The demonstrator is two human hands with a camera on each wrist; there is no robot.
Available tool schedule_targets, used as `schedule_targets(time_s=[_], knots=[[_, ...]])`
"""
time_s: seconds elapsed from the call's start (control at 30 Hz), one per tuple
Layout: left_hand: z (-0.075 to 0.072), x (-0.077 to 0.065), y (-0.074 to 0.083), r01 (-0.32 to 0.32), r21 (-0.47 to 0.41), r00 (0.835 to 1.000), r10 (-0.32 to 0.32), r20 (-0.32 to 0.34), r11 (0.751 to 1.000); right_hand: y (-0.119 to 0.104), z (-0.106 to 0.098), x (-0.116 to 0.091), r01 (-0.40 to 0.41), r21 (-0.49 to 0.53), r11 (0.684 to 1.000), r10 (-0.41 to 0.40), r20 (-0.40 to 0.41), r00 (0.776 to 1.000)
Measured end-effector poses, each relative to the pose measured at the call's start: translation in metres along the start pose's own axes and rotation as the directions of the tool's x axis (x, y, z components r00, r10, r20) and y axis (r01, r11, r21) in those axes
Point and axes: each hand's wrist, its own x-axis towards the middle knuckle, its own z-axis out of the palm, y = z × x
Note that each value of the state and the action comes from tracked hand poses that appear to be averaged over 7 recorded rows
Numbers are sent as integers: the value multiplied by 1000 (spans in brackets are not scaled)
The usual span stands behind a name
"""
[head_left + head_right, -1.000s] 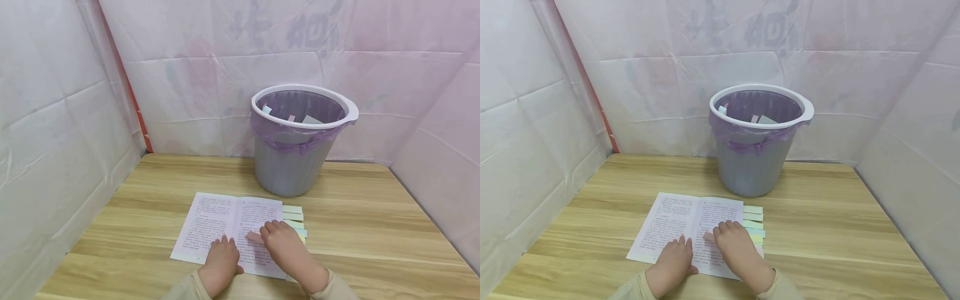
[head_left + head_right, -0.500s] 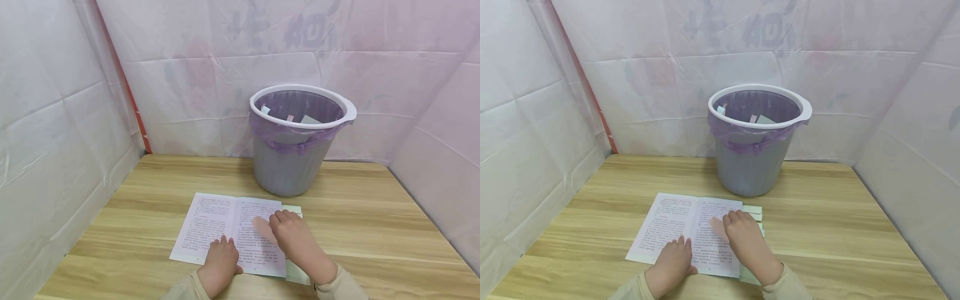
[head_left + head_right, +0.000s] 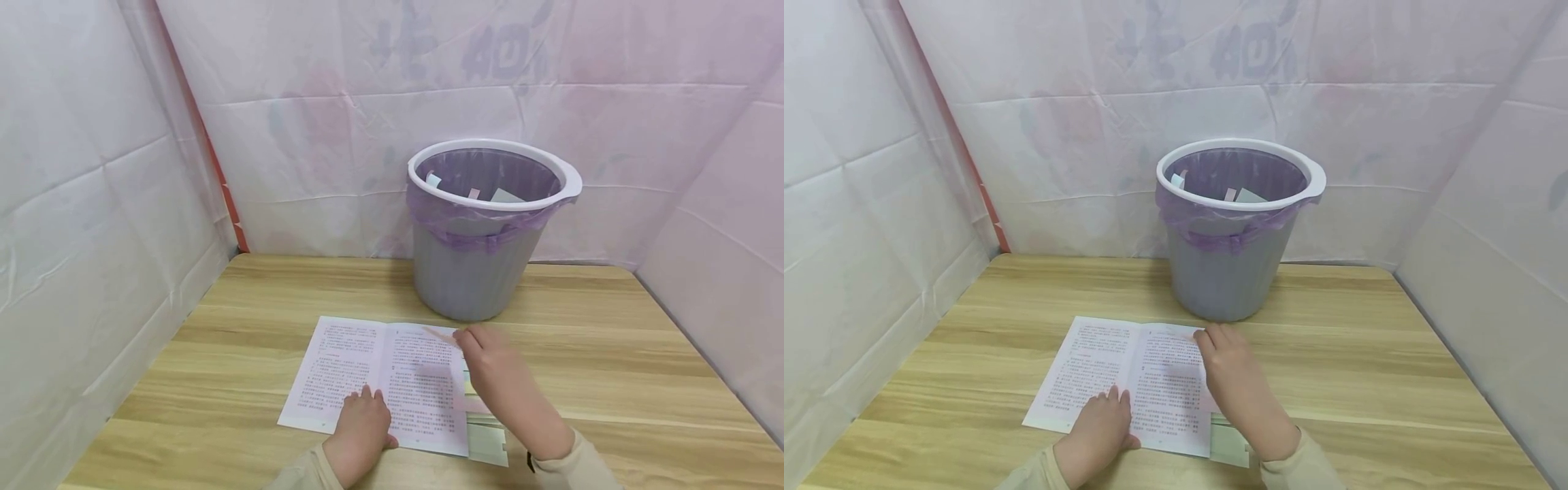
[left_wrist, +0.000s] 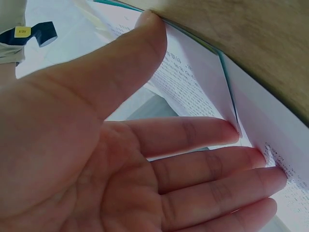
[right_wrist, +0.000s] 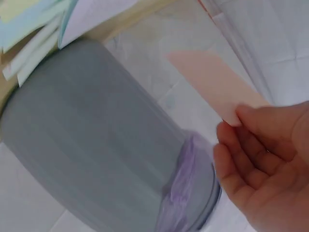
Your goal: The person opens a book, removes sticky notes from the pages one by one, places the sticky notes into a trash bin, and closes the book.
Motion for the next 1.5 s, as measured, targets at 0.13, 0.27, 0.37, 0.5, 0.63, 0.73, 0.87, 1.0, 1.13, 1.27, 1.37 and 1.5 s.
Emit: schedule_targets(time_s=[0.13,0.27,0.37,0.5,0.63,0.73,0.87,1.0,1.13,1.27,1.37,1.5], knots=[[-1,1,1,14,-16,1000,-13,22,1000,9,-12,10,-10,72,997,18,-114,993],[-2,2,1,17,-24,999,-16,49,1000,16,-26,27,-7,91,996,33,-293,956],[-2,2,2,7,-5,998,-7,58,1000,21,-38,45,5,77,997,31,-453,891],[-2,2,2,-6,35,999,4,53,999,31,-49,73,-16,68,998,55,-621,782],[-1,2,2,-1,37,999,0,51,999,49,-56,96,-53,60,997,79,-667,741],[-1,2,3,-1,30,999,0,46,1000,68,-60,108,-80,44,996,90,-624,776],[-2,3,3,-5,35,999,3,45,999,94,-61,122,-116,0,993,99,-523,846],[-3,2,3,-4,32,998,2,62,999,111,-60,134,-107,-50,993,76,-423,903],[-4,3,3,-8,34,997,5,74,999,121,-58,141,-94,-99,991,57,-324,944],[-4,3,3,-12,47,997,9,72,999,126,-55,143,-107,-115,988,78,-232,970],[-3,3,3,-14,52,998,10,69,999,128,-53,143,-127,-105,986,104,-200,974],[-2,3,1,-8,52,999,6,52,999,128,-50,143,-142,-100,985,121,-195,973]])
